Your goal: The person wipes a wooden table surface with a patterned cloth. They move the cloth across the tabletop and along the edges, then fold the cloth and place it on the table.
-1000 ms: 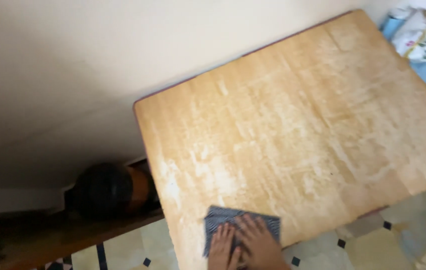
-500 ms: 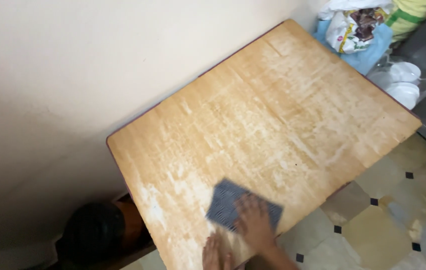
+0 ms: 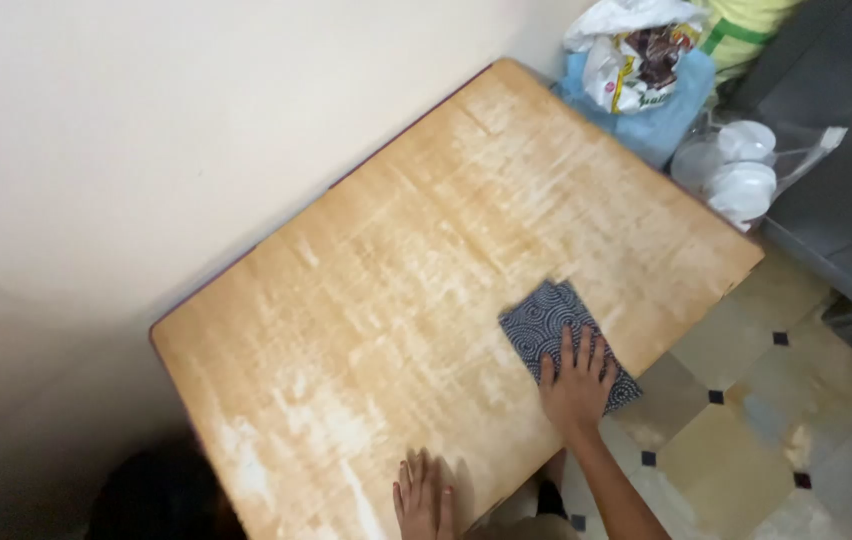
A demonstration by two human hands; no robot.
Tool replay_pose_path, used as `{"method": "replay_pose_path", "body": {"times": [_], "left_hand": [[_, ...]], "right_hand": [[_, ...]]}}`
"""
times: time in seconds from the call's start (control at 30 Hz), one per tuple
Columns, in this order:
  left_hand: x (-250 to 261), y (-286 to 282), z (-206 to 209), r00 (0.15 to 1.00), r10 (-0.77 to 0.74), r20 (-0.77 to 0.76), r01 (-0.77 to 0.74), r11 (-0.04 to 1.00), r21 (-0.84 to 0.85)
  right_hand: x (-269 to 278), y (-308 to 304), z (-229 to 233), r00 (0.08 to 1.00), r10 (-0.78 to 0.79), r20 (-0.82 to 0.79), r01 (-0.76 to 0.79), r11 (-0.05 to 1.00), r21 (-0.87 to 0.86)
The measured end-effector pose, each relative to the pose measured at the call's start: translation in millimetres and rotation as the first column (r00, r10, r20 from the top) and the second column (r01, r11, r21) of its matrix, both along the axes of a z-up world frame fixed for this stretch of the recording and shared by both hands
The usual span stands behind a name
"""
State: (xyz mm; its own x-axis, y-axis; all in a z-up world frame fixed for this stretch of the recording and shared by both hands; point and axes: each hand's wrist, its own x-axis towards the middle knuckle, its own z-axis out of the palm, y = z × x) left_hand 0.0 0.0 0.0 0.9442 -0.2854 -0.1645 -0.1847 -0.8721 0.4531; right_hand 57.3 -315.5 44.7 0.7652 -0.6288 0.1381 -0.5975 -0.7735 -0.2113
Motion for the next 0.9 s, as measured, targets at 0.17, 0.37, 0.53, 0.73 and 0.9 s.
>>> {"method": "replay_pose_path", "body": {"times": [0.17, 0.37, 0.53, 0.73, 0.9], "left_hand": [[26.5, -64.4, 12.2, 1.000, -0.009, -0.003, 0.009, 0.990, -0.141], [47.6, -110.9, 17.8, 0.931, 0.172, 0.322, 0.023, 0.854, -0.520], [43.8, -138.3, 14.5, 0.902, 0.216, 0.373, -0.008, 0.873, -0.487], [29.2, -187.0, 0.2, 0.938, -0.127, 0.321, 0.210, 0.948, -0.239], [24.8, -213.3, -4.1, 0.973, -0.190, 0.134, 0.197, 0.980, -0.041]], "right_hand": [[-11.8, 39.6, -1.3, 0.983, 0.090, -0.159, -0.109, 0.988, -0.112], [-13.5, 93.3, -10.9, 0.710, 0.682, 0.176, -0.704, 0.695, 0.148], [22.9, 25.9, 26.6, 0.466, 0.828, 0.313, -0.876, 0.381, 0.295], [46.6, -145.0, 36.2, 0.889, 0.454, 0.054, -0.456, 0.870, 0.185], [48.0, -283.1, 37.6, 1.000, 0.021, 0.017, -0.020, 1.000, -0.009]]}}
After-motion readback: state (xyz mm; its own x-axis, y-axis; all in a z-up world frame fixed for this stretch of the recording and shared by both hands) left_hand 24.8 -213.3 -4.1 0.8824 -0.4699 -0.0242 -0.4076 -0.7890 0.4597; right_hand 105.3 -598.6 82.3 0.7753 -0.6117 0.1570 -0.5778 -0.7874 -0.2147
